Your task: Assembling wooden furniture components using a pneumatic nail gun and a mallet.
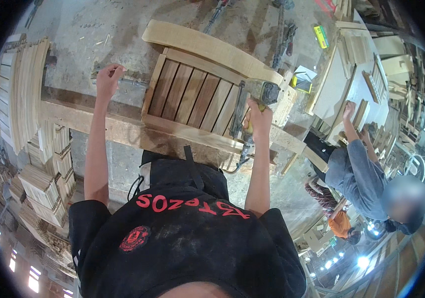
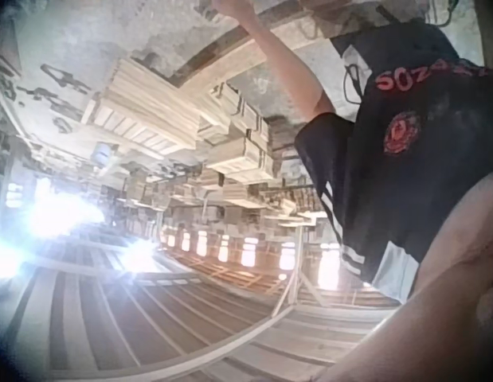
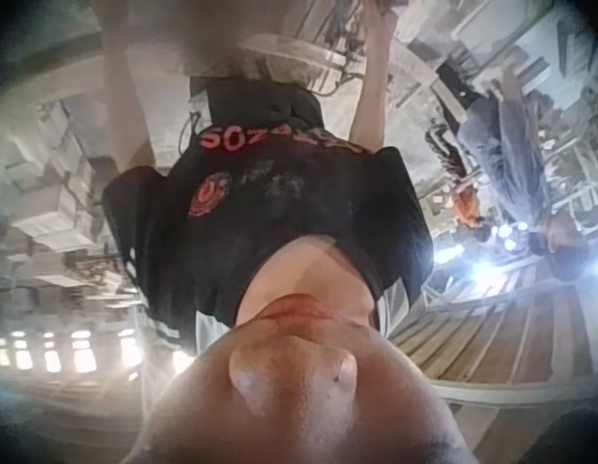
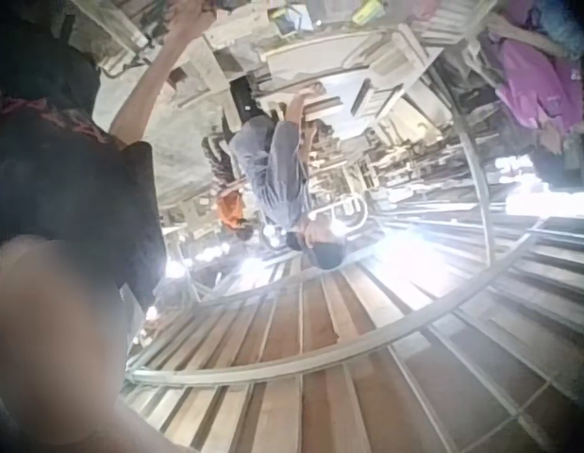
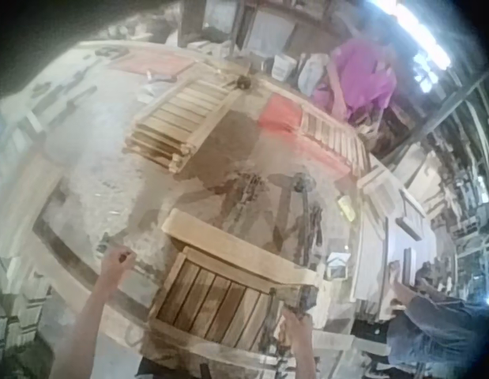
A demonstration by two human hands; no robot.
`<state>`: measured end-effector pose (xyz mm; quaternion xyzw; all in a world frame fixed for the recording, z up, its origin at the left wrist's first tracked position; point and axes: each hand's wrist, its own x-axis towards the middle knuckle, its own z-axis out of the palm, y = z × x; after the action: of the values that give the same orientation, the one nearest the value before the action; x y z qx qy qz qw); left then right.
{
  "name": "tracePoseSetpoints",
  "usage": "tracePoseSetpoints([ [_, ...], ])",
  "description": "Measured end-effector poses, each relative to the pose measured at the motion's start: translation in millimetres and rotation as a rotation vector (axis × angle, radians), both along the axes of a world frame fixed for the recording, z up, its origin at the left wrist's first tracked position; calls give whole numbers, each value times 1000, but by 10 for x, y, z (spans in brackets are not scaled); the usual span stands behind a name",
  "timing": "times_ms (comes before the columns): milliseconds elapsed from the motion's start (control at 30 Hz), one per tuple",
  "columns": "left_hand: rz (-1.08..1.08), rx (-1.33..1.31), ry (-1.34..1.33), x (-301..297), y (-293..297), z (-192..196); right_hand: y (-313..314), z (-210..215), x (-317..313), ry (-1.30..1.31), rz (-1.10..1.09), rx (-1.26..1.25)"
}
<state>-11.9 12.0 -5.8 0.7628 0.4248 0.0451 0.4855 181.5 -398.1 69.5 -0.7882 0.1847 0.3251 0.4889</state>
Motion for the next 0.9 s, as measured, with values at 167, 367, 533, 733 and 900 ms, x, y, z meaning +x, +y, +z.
tracePoseSetpoints([
  [167, -4, -8, -67, 15, 4, 8, 108, 63, 119, -96, 17, 37],
  [367, 2, 1, -72, -29, 14, -11, 181, 159, 199, -96, 8, 60],
  [533, -18, 56, -36, -16, 44, -45, 129, -116, 118, -16, 54, -2],
  [733, -21, 114, -77, -28, 51, -96, 165, -24, 52, -66, 18, 39],
  [900, -34, 57, -7, -45, 68, -93, 258, 41, 19, 4, 6, 35],
])
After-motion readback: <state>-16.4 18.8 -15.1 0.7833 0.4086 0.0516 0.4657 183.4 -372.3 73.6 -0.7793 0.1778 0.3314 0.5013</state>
